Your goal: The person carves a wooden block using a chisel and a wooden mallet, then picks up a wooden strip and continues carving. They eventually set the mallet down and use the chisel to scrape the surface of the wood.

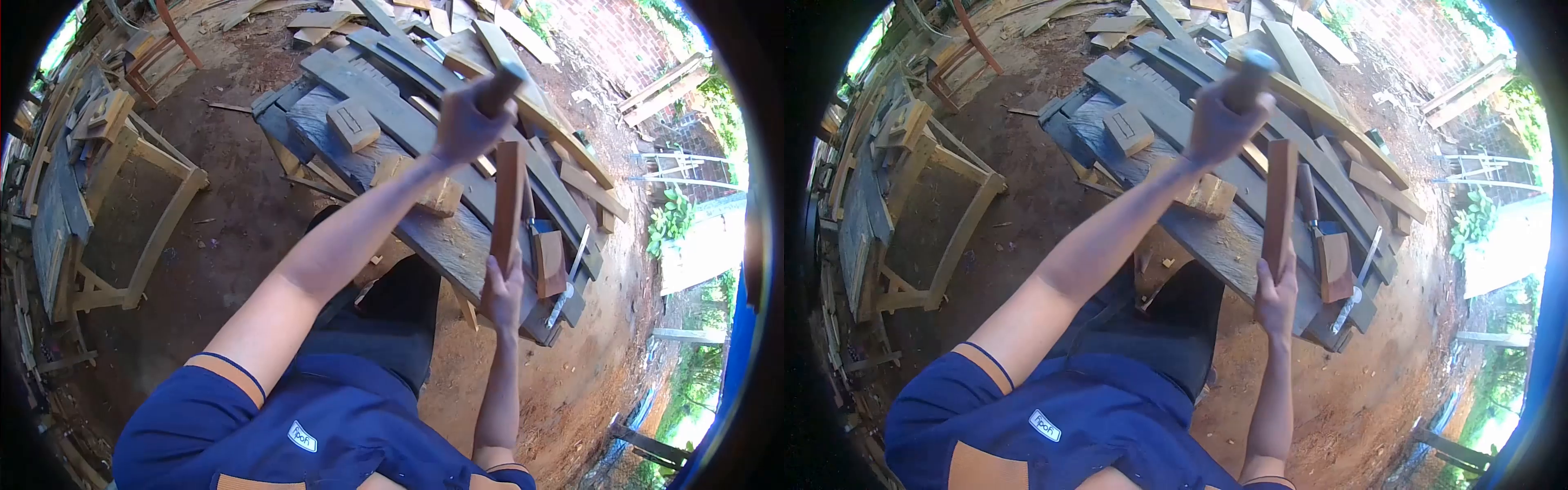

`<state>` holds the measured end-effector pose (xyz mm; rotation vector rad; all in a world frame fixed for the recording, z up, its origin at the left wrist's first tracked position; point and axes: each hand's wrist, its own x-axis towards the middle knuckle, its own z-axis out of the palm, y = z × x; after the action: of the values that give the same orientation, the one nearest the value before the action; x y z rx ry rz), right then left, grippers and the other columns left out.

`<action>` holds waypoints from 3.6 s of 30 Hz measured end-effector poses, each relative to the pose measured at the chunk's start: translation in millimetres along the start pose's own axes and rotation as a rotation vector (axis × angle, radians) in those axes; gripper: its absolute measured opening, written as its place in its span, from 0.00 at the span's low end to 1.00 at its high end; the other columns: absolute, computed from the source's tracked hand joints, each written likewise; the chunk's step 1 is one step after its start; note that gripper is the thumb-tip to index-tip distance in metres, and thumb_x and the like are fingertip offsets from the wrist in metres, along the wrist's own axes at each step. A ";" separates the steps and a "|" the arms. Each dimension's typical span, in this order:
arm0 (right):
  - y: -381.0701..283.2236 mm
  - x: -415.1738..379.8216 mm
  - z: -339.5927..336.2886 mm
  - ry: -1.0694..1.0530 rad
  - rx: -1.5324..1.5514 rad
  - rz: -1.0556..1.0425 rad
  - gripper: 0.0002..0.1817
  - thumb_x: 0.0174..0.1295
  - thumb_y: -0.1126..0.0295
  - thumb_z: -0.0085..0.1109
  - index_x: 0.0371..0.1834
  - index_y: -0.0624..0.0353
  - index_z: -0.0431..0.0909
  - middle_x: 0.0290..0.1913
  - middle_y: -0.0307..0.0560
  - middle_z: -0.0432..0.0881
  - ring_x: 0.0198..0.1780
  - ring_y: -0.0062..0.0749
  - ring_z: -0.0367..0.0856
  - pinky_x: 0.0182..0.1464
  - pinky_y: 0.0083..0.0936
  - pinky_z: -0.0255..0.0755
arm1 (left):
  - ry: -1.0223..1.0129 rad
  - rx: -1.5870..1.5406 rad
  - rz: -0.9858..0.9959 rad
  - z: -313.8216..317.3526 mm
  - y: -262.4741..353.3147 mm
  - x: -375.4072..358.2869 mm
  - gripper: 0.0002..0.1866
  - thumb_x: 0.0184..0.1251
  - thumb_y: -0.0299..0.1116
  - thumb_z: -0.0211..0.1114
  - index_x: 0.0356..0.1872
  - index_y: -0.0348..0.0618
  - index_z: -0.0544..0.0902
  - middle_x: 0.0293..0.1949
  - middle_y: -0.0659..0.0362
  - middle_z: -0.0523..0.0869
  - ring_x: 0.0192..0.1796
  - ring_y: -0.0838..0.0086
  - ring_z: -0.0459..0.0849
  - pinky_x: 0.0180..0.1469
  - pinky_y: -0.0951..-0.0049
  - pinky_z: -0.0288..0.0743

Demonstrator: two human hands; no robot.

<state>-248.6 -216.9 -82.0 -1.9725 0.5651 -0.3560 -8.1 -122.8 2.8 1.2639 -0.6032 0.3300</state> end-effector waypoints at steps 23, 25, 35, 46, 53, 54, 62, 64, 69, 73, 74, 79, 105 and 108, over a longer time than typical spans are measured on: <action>5.0 1.8 15.8 -0.019 -0.336 0.070 0.34 0.68 0.50 0.52 0.76 0.38 0.55 0.51 0.64 0.83 0.53 0.60 0.82 0.54 0.45 0.73 | -0.089 -0.093 -0.043 -22.6 8.9 -15.4 0.08 0.64 0.27 0.64 0.25 0.41 0.78 0.17 0.67 0.77 0.18 0.88 0.74 0.19 0.83 0.67; -3.0 1.7 16.0 -0.031 -0.298 0.111 0.34 0.68 0.51 0.52 0.76 0.41 0.56 0.51 0.62 0.83 0.53 0.58 0.82 0.55 0.44 0.73 | -0.066 -0.035 -0.014 -15.9 11.1 -15.7 0.06 0.60 0.28 0.66 0.26 0.41 0.79 0.18 0.64 0.79 0.21 0.86 0.76 0.23 0.80 0.70; -89.7 0.7 -39.2 0.448 0.512 -0.054 0.22 0.73 0.45 0.46 0.39 0.55 0.71 0.26 0.37 0.72 0.24 0.21 0.72 0.30 0.19 0.69 | -0.239 0.260 0.145 36.1 14.9 -34.2 0.16 0.48 0.33 0.74 0.38 0.46 0.80 0.26 0.51 0.85 0.31 0.55 0.87 0.34 0.61 0.81; -121.0 -8.6 -58.0 0.431 0.479 -0.220 0.19 0.73 0.52 0.48 0.40 0.60 0.72 0.27 0.39 0.75 0.23 0.20 0.72 0.26 0.16 0.68 | -0.371 0.292 0.153 44.1 18.1 -44.7 0.15 0.47 0.36 0.74 0.37 0.49 0.81 0.25 0.54 0.86 0.30 0.56 0.87 0.34 0.59 0.80; -97.4 -13.5 -63.9 0.323 0.447 -0.106 0.19 0.72 0.60 0.53 0.59 0.60 0.67 0.30 0.41 0.74 0.24 0.21 0.73 0.25 0.18 0.68 | -0.454 0.370 0.130 48.6 13.5 -54.9 0.14 0.47 0.38 0.74 0.35 0.51 0.80 0.24 0.55 0.85 0.30 0.57 0.87 0.32 0.59 0.79; -96.3 -12.2 -64.7 0.349 0.574 -0.156 0.18 0.72 0.60 0.53 0.57 0.60 0.68 0.31 0.41 0.74 0.24 0.21 0.73 0.25 0.18 0.69 | -0.467 0.358 0.144 46.7 13.9 -57.9 0.14 0.47 0.38 0.74 0.34 0.51 0.80 0.23 0.56 0.85 0.30 0.57 0.87 0.32 0.59 0.79; -80.1 -15.7 -55.3 0.309 0.508 -0.033 0.17 0.71 0.53 0.53 0.38 0.58 0.72 0.25 0.39 0.72 0.20 0.21 0.71 0.22 0.17 0.67 | -0.410 0.327 0.161 44.7 10.3 -52.9 0.13 0.47 0.37 0.73 0.34 0.50 0.80 0.24 0.54 0.85 0.30 0.57 0.87 0.33 0.58 0.79; -80.5 -12.8 -42.3 0.366 0.516 -0.043 0.18 0.71 0.54 0.54 0.36 0.58 0.72 0.25 0.39 0.72 0.21 0.21 0.72 0.21 0.18 0.67 | -0.410 0.311 0.155 34.7 13.9 -46.4 0.12 0.47 0.34 0.72 0.34 0.49 0.81 0.24 0.52 0.84 0.31 0.56 0.87 0.33 0.61 0.80; -31.6 -12.3 -9.1 0.235 0.278 0.143 0.16 0.71 0.57 0.55 0.47 0.60 0.71 0.27 0.37 0.72 0.22 0.20 0.72 0.21 0.18 0.68 | -0.063 -0.025 0.053 -1.9 -5.5 -3.1 0.06 0.51 0.27 0.68 0.25 0.41 0.78 0.18 0.60 0.81 0.19 0.78 0.80 0.25 0.74 0.76; 5.2 -12.8 8.8 0.141 0.264 0.073 0.22 0.70 0.59 0.55 0.60 0.58 0.66 0.28 0.38 0.72 0.22 0.20 0.73 0.21 0.18 0.69 | -0.006 -0.318 -0.143 -42.8 7.5 10.6 0.06 0.55 0.25 0.66 0.23 0.41 0.77 0.17 0.66 0.78 0.17 0.85 0.76 0.19 0.81 0.69; 10.1 -14.5 9.6 0.111 0.252 0.128 0.23 0.70 0.59 0.55 0.63 0.58 0.65 0.29 0.38 0.71 0.22 0.20 0.72 0.21 0.18 0.69 | -0.011 -0.317 -0.148 -45.0 11.6 9.7 0.06 0.55 0.25 0.66 0.23 0.41 0.77 0.17 0.66 0.78 0.17 0.85 0.76 0.19 0.81 0.69; 13.4 -11.8 9.7 0.122 0.326 0.136 0.24 0.71 0.58 0.53 0.64 0.58 0.64 0.29 0.38 0.70 0.22 0.20 0.73 0.20 0.18 0.69 | -0.070 -0.306 -0.112 -44.5 28.8 -1.7 0.06 0.58 0.25 0.66 0.25 0.40 0.77 0.15 0.66 0.75 0.15 0.86 0.73 0.18 0.82 0.67; -95.7 -35.3 -50.2 0.598 0.462 -0.267 0.21 0.72 0.47 0.48 0.40 0.56 0.70 0.28 0.37 0.69 0.26 0.22 0.71 0.30 0.20 0.68 | -0.595 0.397 0.098 54.3 21.4 -62.2 0.14 0.48 0.37 0.73 0.38 0.53 0.84 0.25 0.53 0.86 0.30 0.57 0.88 0.34 0.59 0.81; -46.1 -44.1 -51.0 0.484 0.292 -0.082 0.16 0.73 0.54 0.50 0.44 0.57 0.69 0.31 0.40 0.72 0.26 0.21 0.71 0.29 0.19 0.67 | -0.623 0.426 0.141 55.0 19.4 -68.5 0.12 0.48 0.37 0.73 0.36 0.54 0.84 0.23 0.55 0.86 0.30 0.57 0.88 0.35 0.59 0.81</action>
<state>-299.6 -214.5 -18.2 -1.6299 0.6916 -0.9292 -86.8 -163.5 -12.6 1.7542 -1.2014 0.1784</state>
